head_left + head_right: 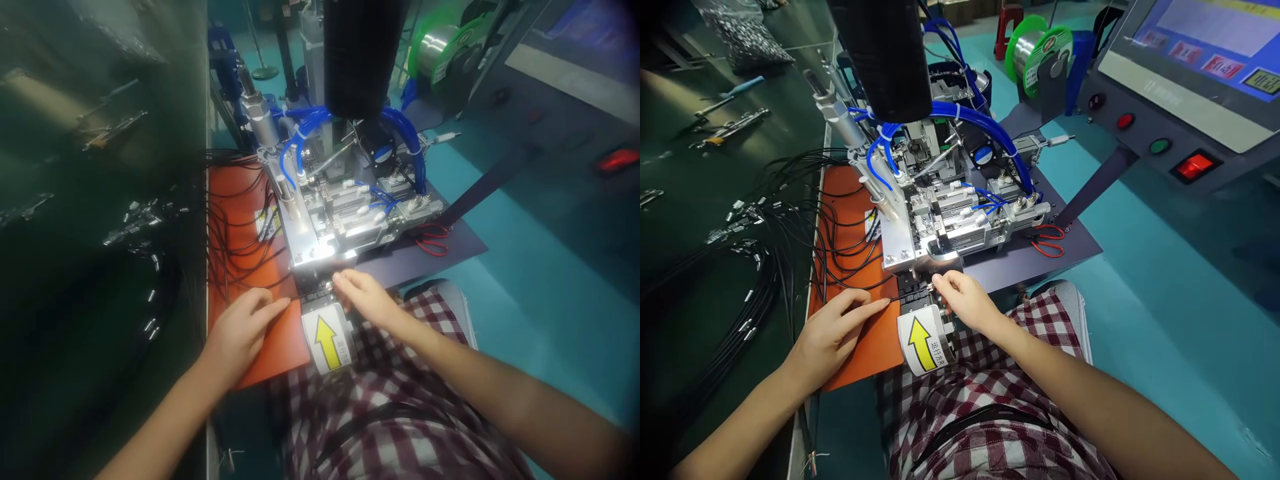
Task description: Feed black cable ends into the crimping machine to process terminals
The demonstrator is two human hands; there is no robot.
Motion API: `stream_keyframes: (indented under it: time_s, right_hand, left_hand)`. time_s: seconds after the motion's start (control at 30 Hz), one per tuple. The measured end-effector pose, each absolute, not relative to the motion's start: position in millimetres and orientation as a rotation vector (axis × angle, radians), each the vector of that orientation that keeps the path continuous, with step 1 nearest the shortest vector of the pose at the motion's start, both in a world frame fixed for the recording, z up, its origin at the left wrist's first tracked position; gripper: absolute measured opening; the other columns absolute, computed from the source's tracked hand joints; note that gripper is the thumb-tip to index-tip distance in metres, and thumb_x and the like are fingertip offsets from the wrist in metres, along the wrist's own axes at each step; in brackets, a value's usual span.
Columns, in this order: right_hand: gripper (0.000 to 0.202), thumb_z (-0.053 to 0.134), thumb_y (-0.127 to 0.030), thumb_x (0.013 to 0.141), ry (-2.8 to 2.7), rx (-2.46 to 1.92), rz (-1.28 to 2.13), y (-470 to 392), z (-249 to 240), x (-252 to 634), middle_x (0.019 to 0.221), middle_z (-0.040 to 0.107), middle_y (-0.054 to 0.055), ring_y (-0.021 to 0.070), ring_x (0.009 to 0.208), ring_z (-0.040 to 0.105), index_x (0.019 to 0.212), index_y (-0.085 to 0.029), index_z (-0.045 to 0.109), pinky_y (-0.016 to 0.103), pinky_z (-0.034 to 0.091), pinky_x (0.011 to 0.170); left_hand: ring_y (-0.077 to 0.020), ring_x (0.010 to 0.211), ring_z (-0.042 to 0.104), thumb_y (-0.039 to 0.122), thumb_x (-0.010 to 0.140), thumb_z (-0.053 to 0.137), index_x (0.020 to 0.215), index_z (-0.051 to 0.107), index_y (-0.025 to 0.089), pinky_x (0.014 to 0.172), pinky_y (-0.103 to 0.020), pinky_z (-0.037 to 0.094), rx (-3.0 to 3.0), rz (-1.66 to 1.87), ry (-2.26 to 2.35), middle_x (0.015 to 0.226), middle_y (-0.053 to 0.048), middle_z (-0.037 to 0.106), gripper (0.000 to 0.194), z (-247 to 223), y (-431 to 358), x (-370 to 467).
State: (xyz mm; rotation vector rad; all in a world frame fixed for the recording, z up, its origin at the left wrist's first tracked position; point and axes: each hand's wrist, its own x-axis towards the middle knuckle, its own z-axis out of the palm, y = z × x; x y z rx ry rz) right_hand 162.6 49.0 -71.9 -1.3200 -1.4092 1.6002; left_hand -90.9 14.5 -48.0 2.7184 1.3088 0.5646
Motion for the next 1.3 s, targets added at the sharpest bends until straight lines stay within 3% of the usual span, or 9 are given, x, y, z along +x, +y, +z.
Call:
stream_keyframes:
  time_s: [0.13,0.33,0.47,0.53,0.7,0.93,1.03,1.17,1.3]
  right_hand:
    - [0.027,0.050,-0.033,0.089,-1.404,-1.268,1.552,47.8,-69.6,154.2,0.054,0.043,-0.008,0.0097,0.049,0.044,0.066,-0.021,0.044,0.023,0.037,0.053]
    - [0.025,0.045,-0.031,0.087,-1.387,-1.266,1.537,49.9,-69.4,149.3,0.056,0.044,-0.007,0.0094,0.047,0.042,0.064,-0.021,0.040,0.024,0.037,0.050]
    - [0.017,0.054,-0.031,0.085,-1.456,-1.357,1.401,43.3,-63.4,155.1,0.059,0.051,-0.005,0.0119,0.051,0.047,0.072,-0.020,0.051,0.025,0.040,0.054]
    - [0.009,0.053,-0.026,0.087,-1.632,-1.400,1.169,36.6,-58.0,159.8,0.068,0.062,-0.002,0.0149,0.060,0.055,0.088,-0.021,0.060,0.028,0.044,0.061]
    - [0.037,0.047,-0.012,0.085,-2.151,-1.349,0.763,25.7,-46.5,167.6,0.108,0.073,0.003,0.0213,0.093,0.067,0.113,-0.025,0.068,0.032,0.047,0.086]
    - [0.041,0.049,-0.013,0.083,-2.349,-1.463,0.569,30.1,-40.0,165.7,0.095,0.077,0.004,0.0220,0.076,0.068,0.117,-0.026,0.068,0.031,0.045,0.071]
    - [0.036,0.047,-0.015,0.086,-2.196,-1.439,0.716,29.1,-41.5,169.0,0.093,0.076,0.002,0.0202,0.077,0.068,0.114,-0.025,0.068,0.029,0.045,0.069]
    - [0.030,0.045,-0.022,0.090,-1.941,-1.535,0.871,18.8,-53.2,182.3,0.067,0.067,-0.001,0.0172,0.059,0.061,0.115,-0.021,0.062,0.027,0.043,0.058]
    - [0.027,0.044,-0.025,0.092,-1.772,-1.581,1.025,2.0,-72.6,202.8,0.065,0.062,-0.002,0.0163,0.058,0.058,0.113,-0.020,0.059,0.026,0.043,0.056]
  left_hand:
    - [-0.0165,0.080,0.057,0.013,0.093,0.039,0.111,0.066,0.016,0.063,-0.025,0.049,2.696,0.546,1.372,0.094,-0.007,0.052,0.033,-46.1,14.0,-92.0]
    - [-0.0149,0.085,0.058,0.010,0.092,0.041,0.108,0.066,0.019,0.072,-0.025,0.049,2.504,0.620,1.416,0.094,-0.005,0.057,0.030,-48.6,12.5,-90.7]
    - [-0.0139,0.089,0.060,0.011,0.093,0.042,0.102,0.065,0.018,0.077,-0.023,0.049,2.443,0.686,1.424,0.098,-0.004,0.061,0.025,-49.9,10.7,-89.5]
    - [-0.0138,0.088,0.060,0.012,0.093,0.042,0.102,0.065,0.019,0.076,-0.023,0.050,2.445,0.691,1.429,0.097,-0.005,0.060,0.025,-49.8,9.9,-89.6]
    - [-0.0142,0.083,0.060,0.014,0.093,0.042,0.105,0.067,0.020,0.071,-0.023,0.050,2.446,0.665,1.425,0.094,-0.005,0.058,0.029,-46.0,9.9,-92.7]
    - [-0.0182,0.085,0.057,0.014,0.091,0.044,0.102,0.068,0.022,0.076,-0.031,0.049,2.412,0.679,1.466,0.090,-0.005,0.061,0.028,-45.6,10.2,-96.2]
    - [-0.0168,0.089,0.059,0.015,0.093,0.045,0.097,0.065,0.017,0.081,-0.029,0.049,2.365,0.729,1.492,0.093,-0.006,0.062,0.020,-48.5,9.3,-96.0]
    - [-0.0148,0.088,0.060,0.017,0.094,0.044,0.095,0.062,0.017,0.081,-0.025,0.049,2.344,0.706,1.468,0.094,-0.005,0.062,0.018,-47.6,9.9,-96.5]
    - [-0.0151,0.086,0.060,0.020,0.095,0.043,0.093,0.061,0.018,0.078,-0.025,0.050,2.336,0.653,1.438,0.092,-0.004,0.061,0.019,-42.9,12.6,-96.8]
